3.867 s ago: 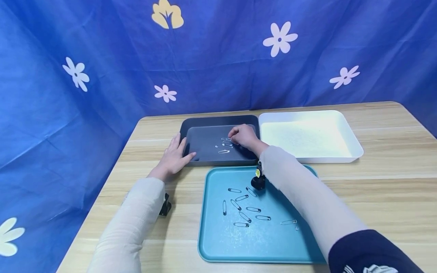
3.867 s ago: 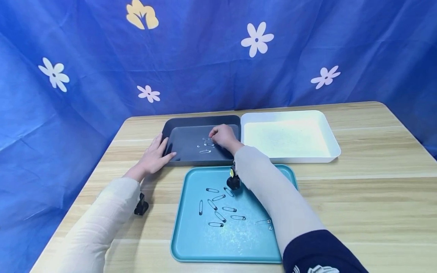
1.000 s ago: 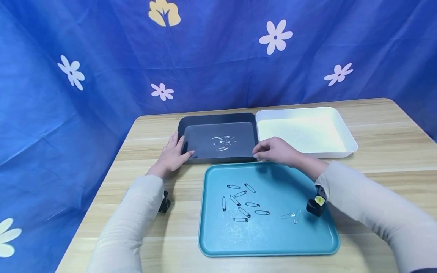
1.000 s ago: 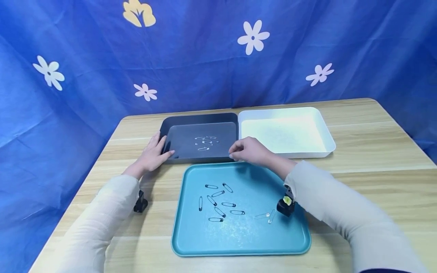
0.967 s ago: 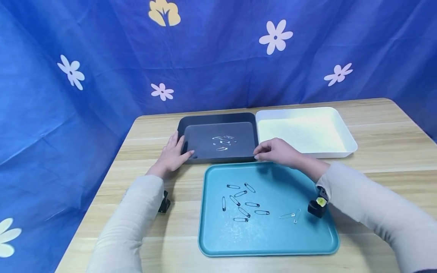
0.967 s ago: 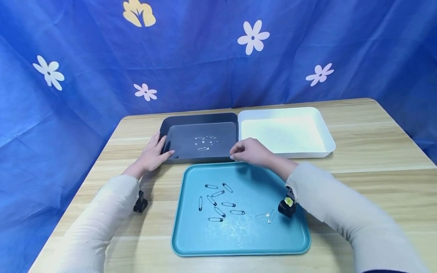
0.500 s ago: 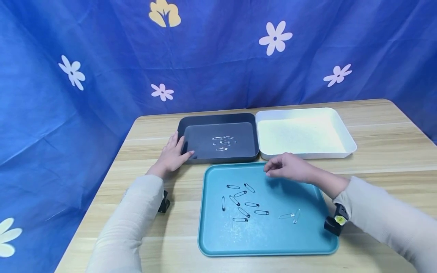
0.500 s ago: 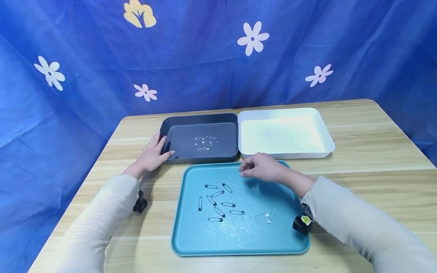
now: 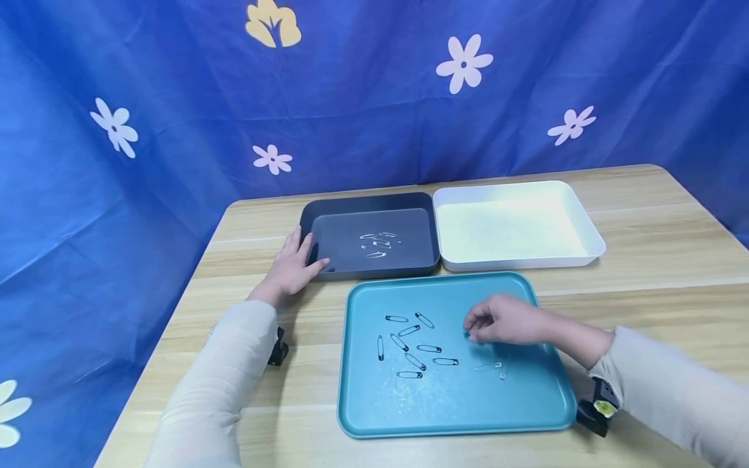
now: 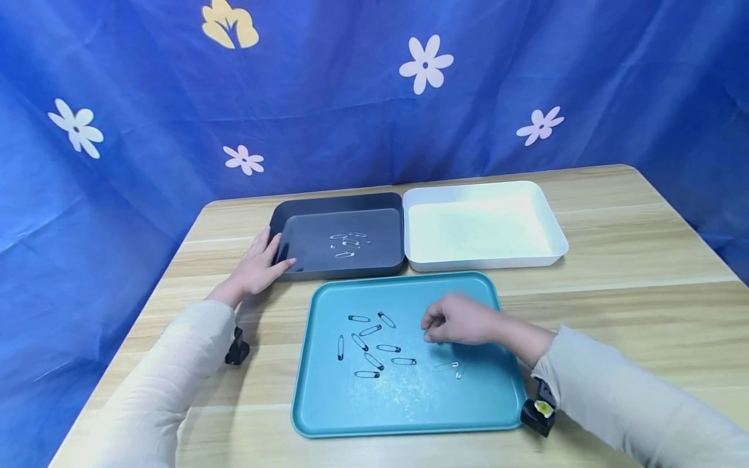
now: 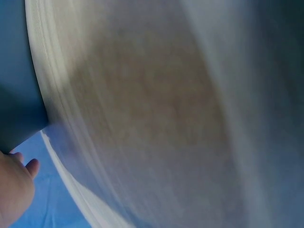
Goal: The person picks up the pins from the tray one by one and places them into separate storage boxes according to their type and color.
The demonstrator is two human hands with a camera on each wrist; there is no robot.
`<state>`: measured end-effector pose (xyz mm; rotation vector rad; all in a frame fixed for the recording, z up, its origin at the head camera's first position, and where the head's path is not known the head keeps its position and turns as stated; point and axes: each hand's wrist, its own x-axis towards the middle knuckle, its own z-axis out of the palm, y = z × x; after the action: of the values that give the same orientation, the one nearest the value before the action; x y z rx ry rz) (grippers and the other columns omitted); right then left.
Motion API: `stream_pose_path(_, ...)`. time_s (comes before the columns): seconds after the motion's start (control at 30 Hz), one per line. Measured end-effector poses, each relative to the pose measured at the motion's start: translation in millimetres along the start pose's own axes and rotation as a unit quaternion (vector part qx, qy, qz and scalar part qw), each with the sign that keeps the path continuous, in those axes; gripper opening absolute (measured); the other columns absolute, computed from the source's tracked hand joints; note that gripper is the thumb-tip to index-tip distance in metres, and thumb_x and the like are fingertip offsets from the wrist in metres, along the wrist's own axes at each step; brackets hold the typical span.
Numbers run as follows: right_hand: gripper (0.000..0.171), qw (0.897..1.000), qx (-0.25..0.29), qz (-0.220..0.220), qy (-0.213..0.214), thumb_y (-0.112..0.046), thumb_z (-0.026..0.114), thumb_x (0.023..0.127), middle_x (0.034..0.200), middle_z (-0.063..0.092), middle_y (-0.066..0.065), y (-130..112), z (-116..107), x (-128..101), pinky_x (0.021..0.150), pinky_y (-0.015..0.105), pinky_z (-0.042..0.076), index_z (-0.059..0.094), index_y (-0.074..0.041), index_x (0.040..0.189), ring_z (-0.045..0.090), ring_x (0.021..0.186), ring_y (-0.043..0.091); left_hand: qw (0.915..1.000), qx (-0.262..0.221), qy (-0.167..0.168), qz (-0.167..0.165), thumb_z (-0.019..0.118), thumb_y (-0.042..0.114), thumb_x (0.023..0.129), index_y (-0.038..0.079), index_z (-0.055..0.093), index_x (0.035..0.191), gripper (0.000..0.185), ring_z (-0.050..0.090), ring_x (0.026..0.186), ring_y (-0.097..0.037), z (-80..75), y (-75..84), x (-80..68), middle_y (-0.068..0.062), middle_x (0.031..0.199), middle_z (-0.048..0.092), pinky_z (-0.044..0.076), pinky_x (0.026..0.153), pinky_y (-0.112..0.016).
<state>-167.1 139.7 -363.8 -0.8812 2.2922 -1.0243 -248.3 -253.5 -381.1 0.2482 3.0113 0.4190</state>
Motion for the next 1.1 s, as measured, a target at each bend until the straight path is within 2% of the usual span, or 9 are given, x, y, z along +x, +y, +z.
stream_pose_path(0.4, 0.018, 0.999, -0.009, 0.023, -0.036, -0.011, 0.065, 0.074, 0.074, 0.059, -0.005, 3.3, 7.0, -14.4, 0.060, 0.021, 0.045, 0.064, -0.001, 0.089, 0.054, 0.066, 0.006, 1.0000, 0.001, 0.003, 0.005, 0.033, 0.057, 0.084, 0.000, 0.011, 0.137, 0.081, -0.008, 0.127, -0.033, 2.1, -1.9, 0.8, -0.019, 0.141, -0.008, 0.006, 0.097, -0.054)
stream_pose_path(0.6, 0.006, 0.999, -0.043, 0.024, -0.020, -0.004, 0.065, 0.070, 0.061, 0.052, -0.008, 6.4, 14.5, -17.6, 0.054, 0.022, 0.042, 0.063, -0.008, 0.074, 0.047, 0.057, 0.005, 1.0000, 0.003, 0.004, 0.005, 0.034, 0.055, 0.085, 0.000, 0.011, 0.137, 0.079, -0.008, 0.127, -0.033, 1.6, -1.6, 0.2, -0.020, 0.141, -0.008, 0.006, 0.097, -0.054)
stream_pose_path(0.8, 0.017, 0.996, -0.093, 0.016, -0.009, 0.000, 0.067, 0.064, 0.054, 0.045, -0.010, 6.4, 17.2, -15.7, 0.051, 0.021, 0.038, 0.055, -0.011, 0.061, 0.042, 0.053, 0.004, 1.0000, 0.005, 0.002, 0.004, 0.034, 0.055, 0.085, 0.000, 0.011, 0.137, 0.080, -0.006, 0.127, -0.034, 0.7, -0.3, 0.7, -0.020, 0.141, -0.008, 0.007, 0.097, -0.054)
stream_pose_path(1.1, 0.022, 0.992, -0.129, 0.001, -0.006, 0.000, 0.061, 0.066, 0.048, 0.042, -0.012, 7.1, 21.0, -16.1, 0.048, 0.019, 0.035, 0.052, -0.016, 0.053, 0.040, 0.047, 0.002, 1.0000, 0.001, -0.001, 0.004, 0.033, 0.057, 0.084, 0.000, 0.010, 0.137, 0.081, -0.007, 0.127, -0.034, 1.8, -1.3, 1.6, -0.020, 0.141, -0.009, 0.006, 0.097, -0.054)
